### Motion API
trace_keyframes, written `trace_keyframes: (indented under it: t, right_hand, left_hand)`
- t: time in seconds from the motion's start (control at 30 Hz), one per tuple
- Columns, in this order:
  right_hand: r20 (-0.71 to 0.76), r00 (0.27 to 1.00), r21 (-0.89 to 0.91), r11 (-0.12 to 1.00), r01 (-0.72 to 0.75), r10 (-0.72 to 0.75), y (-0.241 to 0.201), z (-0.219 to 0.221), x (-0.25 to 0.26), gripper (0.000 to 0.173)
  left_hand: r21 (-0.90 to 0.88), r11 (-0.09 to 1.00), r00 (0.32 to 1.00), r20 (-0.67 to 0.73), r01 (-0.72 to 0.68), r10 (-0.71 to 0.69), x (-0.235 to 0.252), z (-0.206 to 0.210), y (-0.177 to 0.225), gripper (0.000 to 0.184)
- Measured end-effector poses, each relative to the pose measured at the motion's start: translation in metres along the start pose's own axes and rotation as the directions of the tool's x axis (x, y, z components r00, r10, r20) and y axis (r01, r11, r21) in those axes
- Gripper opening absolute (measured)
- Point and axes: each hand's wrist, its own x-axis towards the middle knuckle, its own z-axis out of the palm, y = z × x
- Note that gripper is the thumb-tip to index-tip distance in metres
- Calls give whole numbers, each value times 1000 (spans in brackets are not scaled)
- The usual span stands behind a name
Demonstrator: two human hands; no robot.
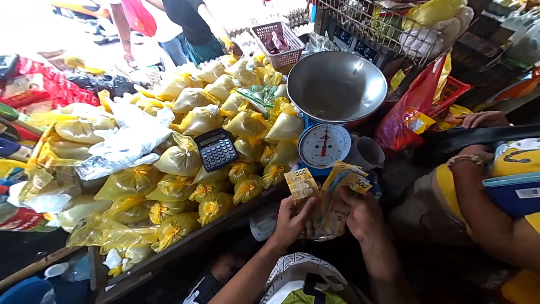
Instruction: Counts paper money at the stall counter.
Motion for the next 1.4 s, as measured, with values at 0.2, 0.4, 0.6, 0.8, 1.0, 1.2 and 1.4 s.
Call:
trace_keyframes:
  t: [0.2,0.4,0.6,0.8,1.0,1.2,1.4]
  right_hand:
    - [86,994,-118,992,-54,65,-7,-1,-19,24]
    - [162,978,14,991,-137,133,17,0,-21,27]
    - [82,991,21,994,-103,101,22,1,-11,23]
    - [222,973,-292,956,7,60,38,14,-24,47]
    - [381,924,-400,908,129,36,67,37,-17,71]
    - [387,921,-535,824,185,45,78,31,-5,101]
    - [218,777,-740,419,526,-590,4,26,-11,86]
  left_hand:
    - [98,995,989,149,-7,-8,-1,-8,2,15]
    - [260,965,927,348,45,-137,-7,-15,1,11]
    - [189,946,853,413,263,-319,-20,-27,-2,23]
    - [-61,914,916,24,402,-401,-34,-23,-1,56]
    - [-198,904,894,-174,380,-414,-25,2,-12,48]
    - [-401,734,812,44,548,-582,-8,-14,-28,20]
    - [-540,723,889,118,431,-441,45,-47,-46,29]
